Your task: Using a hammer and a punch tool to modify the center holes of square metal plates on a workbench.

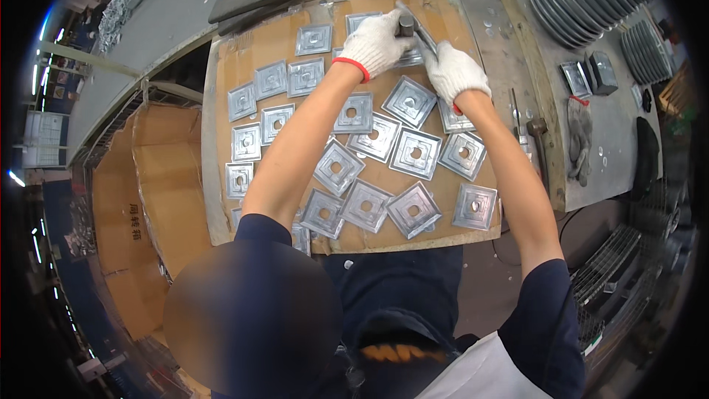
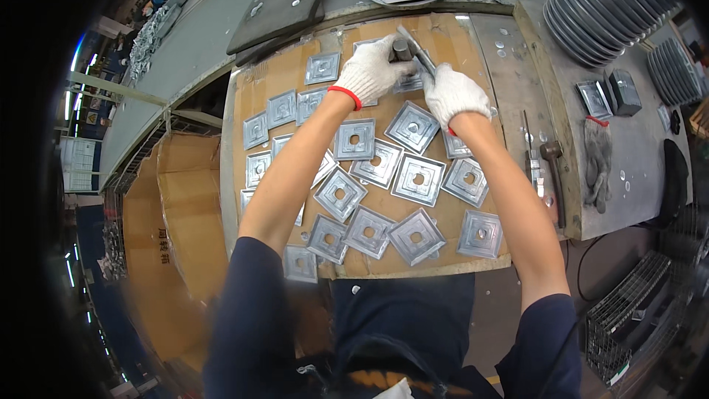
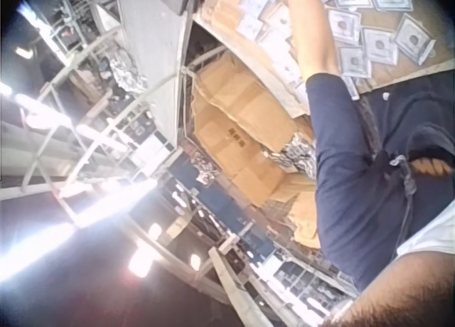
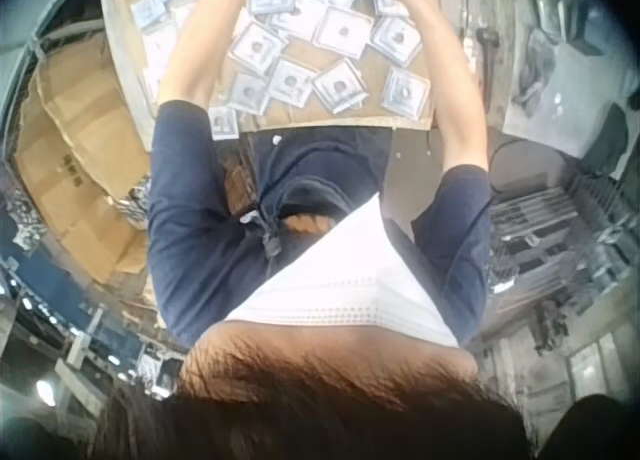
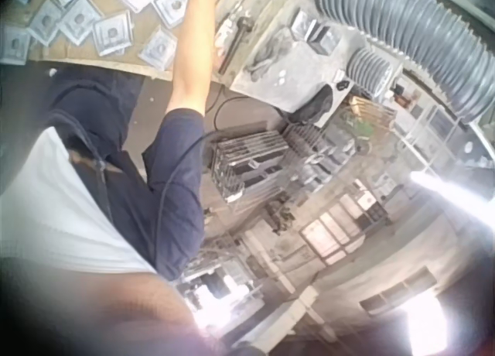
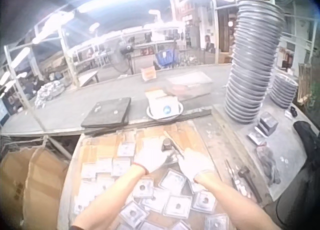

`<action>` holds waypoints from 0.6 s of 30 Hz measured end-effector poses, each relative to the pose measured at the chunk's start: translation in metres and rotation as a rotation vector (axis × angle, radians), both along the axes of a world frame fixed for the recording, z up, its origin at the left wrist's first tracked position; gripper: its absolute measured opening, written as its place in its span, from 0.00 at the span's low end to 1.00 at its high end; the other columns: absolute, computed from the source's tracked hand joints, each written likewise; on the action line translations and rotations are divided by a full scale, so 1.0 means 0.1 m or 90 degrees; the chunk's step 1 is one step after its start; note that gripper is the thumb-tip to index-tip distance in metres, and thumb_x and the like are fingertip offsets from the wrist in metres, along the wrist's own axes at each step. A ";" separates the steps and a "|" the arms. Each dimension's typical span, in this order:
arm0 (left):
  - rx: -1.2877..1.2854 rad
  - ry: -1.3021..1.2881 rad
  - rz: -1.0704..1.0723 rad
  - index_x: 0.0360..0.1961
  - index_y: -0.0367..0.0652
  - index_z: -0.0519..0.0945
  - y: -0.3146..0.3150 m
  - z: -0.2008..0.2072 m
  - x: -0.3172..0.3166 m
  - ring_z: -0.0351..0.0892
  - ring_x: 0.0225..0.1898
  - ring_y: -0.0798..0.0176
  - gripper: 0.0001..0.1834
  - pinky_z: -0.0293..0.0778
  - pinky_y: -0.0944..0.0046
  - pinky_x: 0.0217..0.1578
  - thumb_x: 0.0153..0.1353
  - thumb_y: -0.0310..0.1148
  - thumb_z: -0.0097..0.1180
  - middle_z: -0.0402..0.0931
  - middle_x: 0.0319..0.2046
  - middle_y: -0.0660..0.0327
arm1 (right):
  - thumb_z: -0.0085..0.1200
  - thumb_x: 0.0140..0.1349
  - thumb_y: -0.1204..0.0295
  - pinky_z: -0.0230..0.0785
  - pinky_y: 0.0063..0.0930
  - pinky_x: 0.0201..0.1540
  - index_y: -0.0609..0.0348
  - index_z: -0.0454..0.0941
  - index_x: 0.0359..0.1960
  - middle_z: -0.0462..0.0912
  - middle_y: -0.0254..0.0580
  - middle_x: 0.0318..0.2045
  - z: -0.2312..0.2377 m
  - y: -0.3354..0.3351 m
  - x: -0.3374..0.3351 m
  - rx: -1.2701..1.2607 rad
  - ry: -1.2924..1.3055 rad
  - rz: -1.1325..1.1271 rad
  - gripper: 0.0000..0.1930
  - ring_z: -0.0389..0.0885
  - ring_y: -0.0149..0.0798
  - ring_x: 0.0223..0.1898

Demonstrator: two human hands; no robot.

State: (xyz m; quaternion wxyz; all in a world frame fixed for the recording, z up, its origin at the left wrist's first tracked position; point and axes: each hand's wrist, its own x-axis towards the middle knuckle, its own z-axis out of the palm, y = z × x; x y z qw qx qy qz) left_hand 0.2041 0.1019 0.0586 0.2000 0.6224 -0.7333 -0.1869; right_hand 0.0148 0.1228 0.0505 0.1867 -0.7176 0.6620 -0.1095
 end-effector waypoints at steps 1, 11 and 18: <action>0.000 0.043 -0.008 0.55 0.43 0.84 -0.02 0.01 0.02 0.88 0.52 0.41 0.25 0.82 0.49 0.54 0.65 0.50 0.67 0.88 0.48 0.46 | 0.43 0.78 0.46 0.78 0.58 0.56 0.65 0.83 0.51 0.87 0.71 0.45 0.00 -0.06 0.01 0.029 0.020 0.039 0.30 0.87 0.69 0.51; 0.012 0.146 0.110 0.53 0.41 0.85 -0.12 -0.05 0.06 0.90 0.47 0.47 0.30 0.83 0.54 0.53 0.57 0.53 0.70 0.90 0.44 0.48 | 0.43 0.78 0.44 0.77 0.65 0.49 0.61 0.77 0.52 0.87 0.72 0.38 -0.27 0.84 -0.35 0.051 -0.006 -0.039 0.28 0.86 0.73 0.44; -0.072 0.113 0.171 0.47 0.41 0.87 -0.12 -0.06 0.29 0.90 0.41 0.48 0.27 0.83 0.54 0.47 0.58 0.53 0.69 0.90 0.37 0.50 | 0.46 0.77 0.43 0.75 0.63 0.52 0.64 0.78 0.47 0.85 0.76 0.40 -0.08 1.07 -0.41 0.066 -0.097 -0.061 0.30 0.84 0.75 0.48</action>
